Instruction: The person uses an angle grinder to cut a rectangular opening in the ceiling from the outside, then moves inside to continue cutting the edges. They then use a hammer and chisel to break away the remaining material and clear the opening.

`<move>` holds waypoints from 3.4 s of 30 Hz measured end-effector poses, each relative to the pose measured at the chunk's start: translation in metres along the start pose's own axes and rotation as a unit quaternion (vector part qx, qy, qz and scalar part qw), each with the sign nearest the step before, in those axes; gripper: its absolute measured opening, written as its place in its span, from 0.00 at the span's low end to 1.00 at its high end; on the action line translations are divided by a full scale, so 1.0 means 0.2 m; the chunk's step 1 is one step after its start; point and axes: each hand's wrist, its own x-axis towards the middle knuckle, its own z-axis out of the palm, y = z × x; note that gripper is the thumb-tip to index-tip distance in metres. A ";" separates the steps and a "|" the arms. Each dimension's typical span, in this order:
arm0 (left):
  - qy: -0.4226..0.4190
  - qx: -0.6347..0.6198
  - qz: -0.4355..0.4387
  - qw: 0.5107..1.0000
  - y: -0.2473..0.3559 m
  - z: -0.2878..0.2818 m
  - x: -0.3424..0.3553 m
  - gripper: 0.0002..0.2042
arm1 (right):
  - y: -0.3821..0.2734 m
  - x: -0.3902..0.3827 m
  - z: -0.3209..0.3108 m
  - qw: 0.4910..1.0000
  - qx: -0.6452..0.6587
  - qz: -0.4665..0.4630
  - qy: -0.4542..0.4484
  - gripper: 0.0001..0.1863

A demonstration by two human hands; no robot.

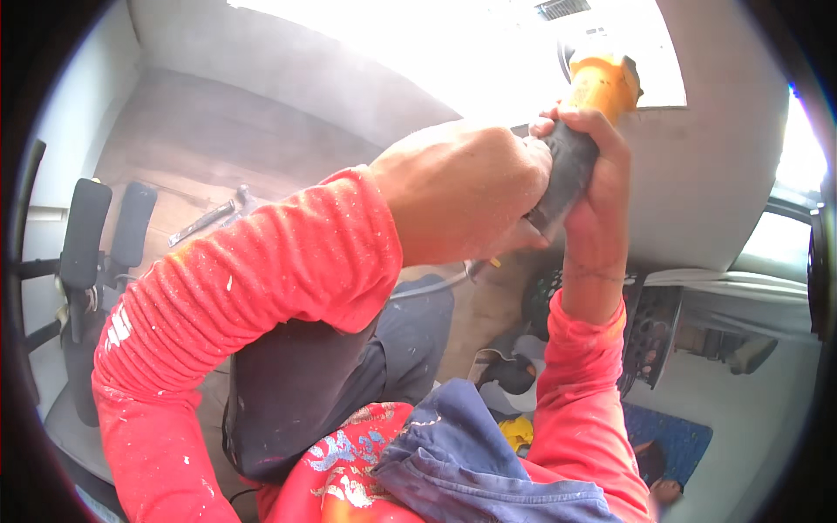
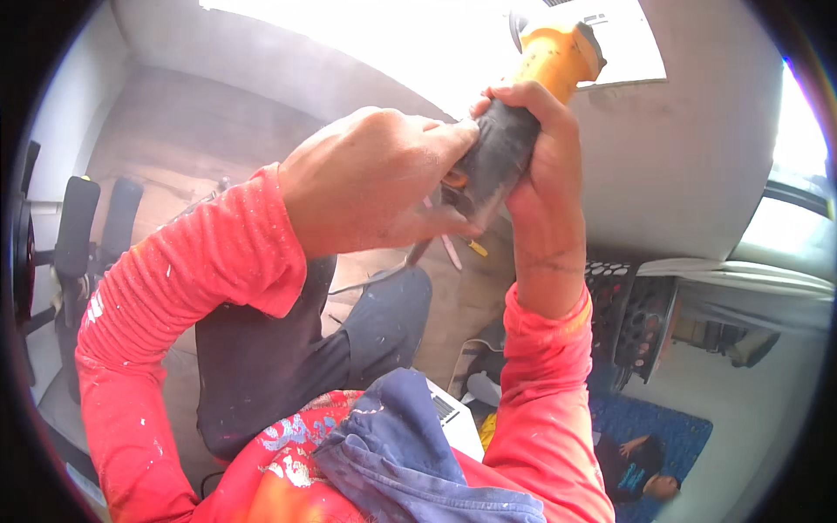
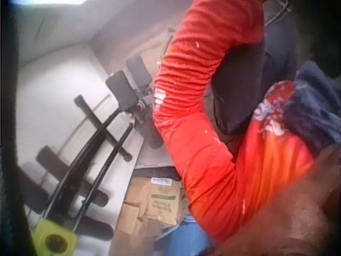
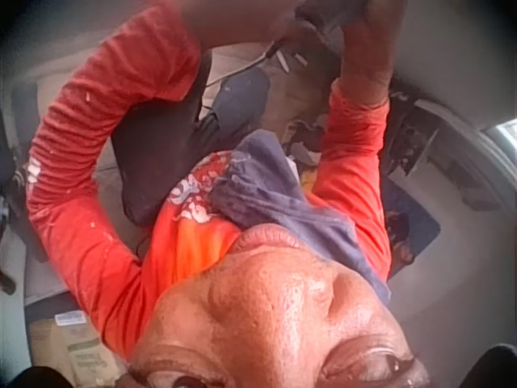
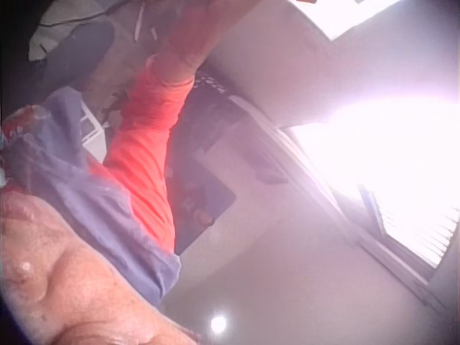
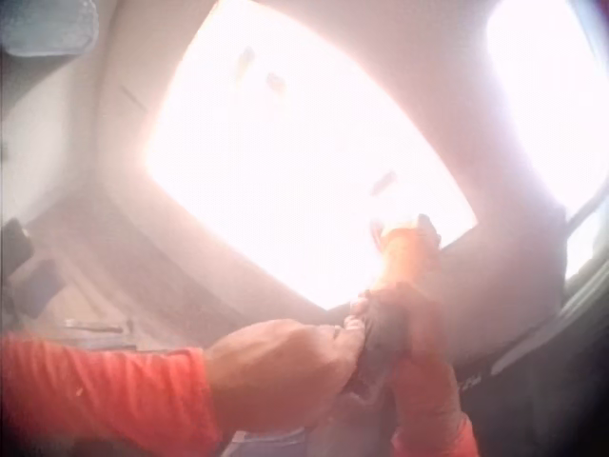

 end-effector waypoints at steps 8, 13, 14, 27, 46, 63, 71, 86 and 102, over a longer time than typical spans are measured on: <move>0.008 -0.260 -0.248 0.933 0.11 -0.03 0.36 0.38 | -0.20 0.19 -0.09 0.999 -0.042 -0.010 0.020 0.12; -0.002 -0.339 -0.262 0.904 0.12 -0.01 0.70 0.14 | -0.32 0.35 -0.15 0.991 -0.115 -0.001 0.073 0.16; -0.012 -0.342 -0.260 0.903 0.12 0.02 0.72 0.14 | -0.32 0.36 -0.16 0.988 -0.126 0.019 0.084 0.15; 0.013 -0.340 -0.284 0.896 0.14 0.20 0.24 0.17 | 0.09 -0.05 -0.02 0.975 -0.144 -0.164 0.029 0.17; 0.083 -0.614 -0.291 0.729 0.24 0.38 0.49 0.15 | -0.27 -0.09 -0.15 0.962 -0.273 0.017 -0.007 0.19; 0.083 -0.791 -0.182 0.579 0.15 0.16 0.92 0.24 | -0.77 0.45 -0.48 0.937 -0.326 0.041 -0.120 0.20; 0.133 -0.748 -0.184 0.624 0.11 0.17 0.99 0.25 | -0.78 0.58 -0.54 0.951 -0.268 0.081 -0.129 0.22; 0.116 -0.757 -0.192 0.613 0.07 0.17 1.08 0.28 | -0.80 0.61 -0.55 0.952 -0.290 0.051 -0.081 0.22; 0.118 -0.725 -0.194 0.650 0.03 0.20 1.20 0.28 | -0.77 0.54 -0.31 0.948 -0.305 0.094 -0.007 0.18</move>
